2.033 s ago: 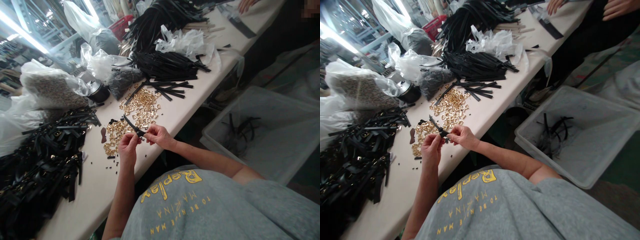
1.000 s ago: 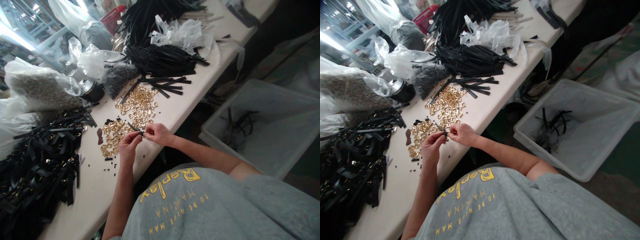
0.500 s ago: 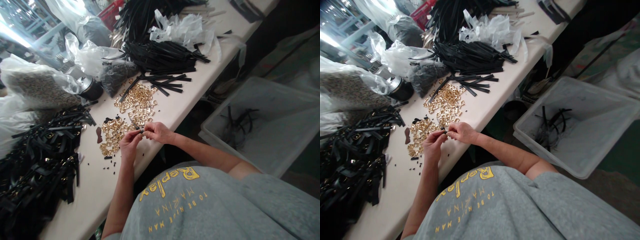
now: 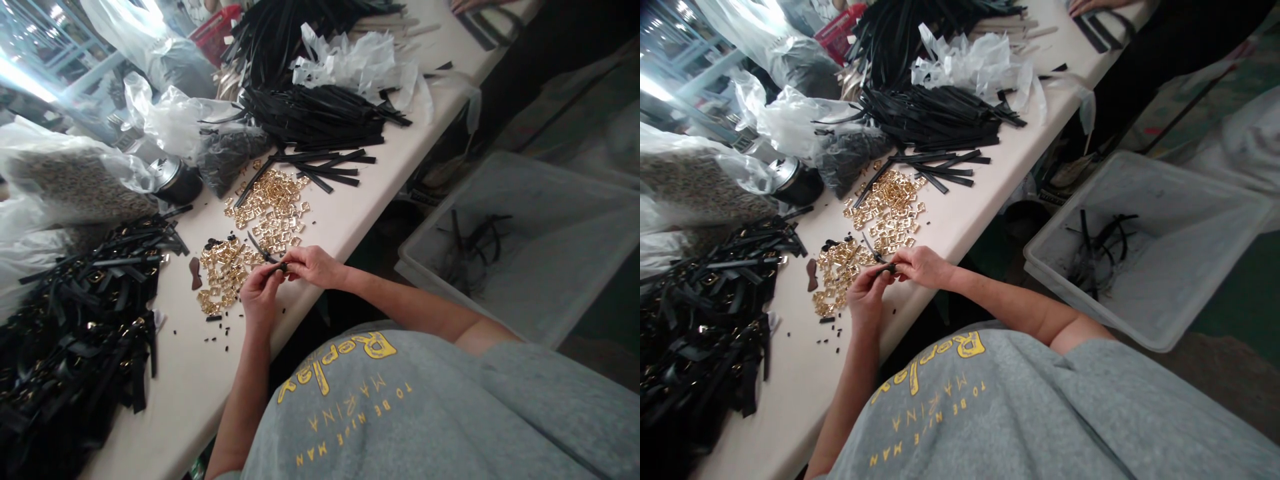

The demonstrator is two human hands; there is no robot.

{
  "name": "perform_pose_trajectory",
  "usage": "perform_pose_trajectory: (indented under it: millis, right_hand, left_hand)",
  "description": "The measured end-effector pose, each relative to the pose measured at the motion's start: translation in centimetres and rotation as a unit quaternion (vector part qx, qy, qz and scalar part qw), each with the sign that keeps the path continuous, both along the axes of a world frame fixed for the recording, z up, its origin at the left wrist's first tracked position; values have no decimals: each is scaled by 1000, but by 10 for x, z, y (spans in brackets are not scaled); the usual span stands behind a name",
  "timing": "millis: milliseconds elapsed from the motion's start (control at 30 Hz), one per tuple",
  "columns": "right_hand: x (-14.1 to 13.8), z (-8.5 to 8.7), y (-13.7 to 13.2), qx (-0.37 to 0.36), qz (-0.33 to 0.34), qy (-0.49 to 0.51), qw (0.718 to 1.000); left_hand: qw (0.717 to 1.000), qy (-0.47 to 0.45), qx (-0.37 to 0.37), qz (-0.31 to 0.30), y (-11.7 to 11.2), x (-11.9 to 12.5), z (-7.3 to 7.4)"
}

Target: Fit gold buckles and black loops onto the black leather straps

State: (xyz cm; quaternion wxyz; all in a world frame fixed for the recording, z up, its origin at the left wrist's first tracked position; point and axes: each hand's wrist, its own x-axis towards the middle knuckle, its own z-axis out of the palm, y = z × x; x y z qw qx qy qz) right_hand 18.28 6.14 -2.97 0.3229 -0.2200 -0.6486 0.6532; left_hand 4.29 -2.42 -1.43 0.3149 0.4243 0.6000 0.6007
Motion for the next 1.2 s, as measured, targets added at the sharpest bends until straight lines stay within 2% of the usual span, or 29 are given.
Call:
perform_pose_trajectory:
  millis: [133,333,500,700,767,833,933,1000,1100,1200]
  right_hand:
    - [2,2,1,-33,18,35,999]
    - [6,6,5,-39,66,63,995]
    - [6,8,6,-37,58,55,996]
    - [0,8,6,-98,35,96,990]
    - [-1,8,6,-102,27,106,989]
    - [-1,7,5,-108,20,112,988]
    - [-2,5,5,-112,18,115,987]
    - [-3,3,4,-103,19,110,988]
    - [-3,2,3,-77,5,81,994]
    - [-3,4,2,-50,-27,48,997]
  left_hand:
    - [999,-28,-34,21,0,-1,1]
    - [996,-7,-60,71,3,3,10]
    - [996,35,-48,71,4,9,12]
    - [997,49,-24,61,-3,14,8]
    - [998,14,-18,57,-5,15,8]
    - [996,-65,-13,66,-4,13,7]
    - [975,-201,-21,91,1,6,5]
    - [959,-260,-32,105,6,0,4]
    - [947,-299,-25,115,13,-4,4]
    - [950,-294,-16,109,14,0,6]
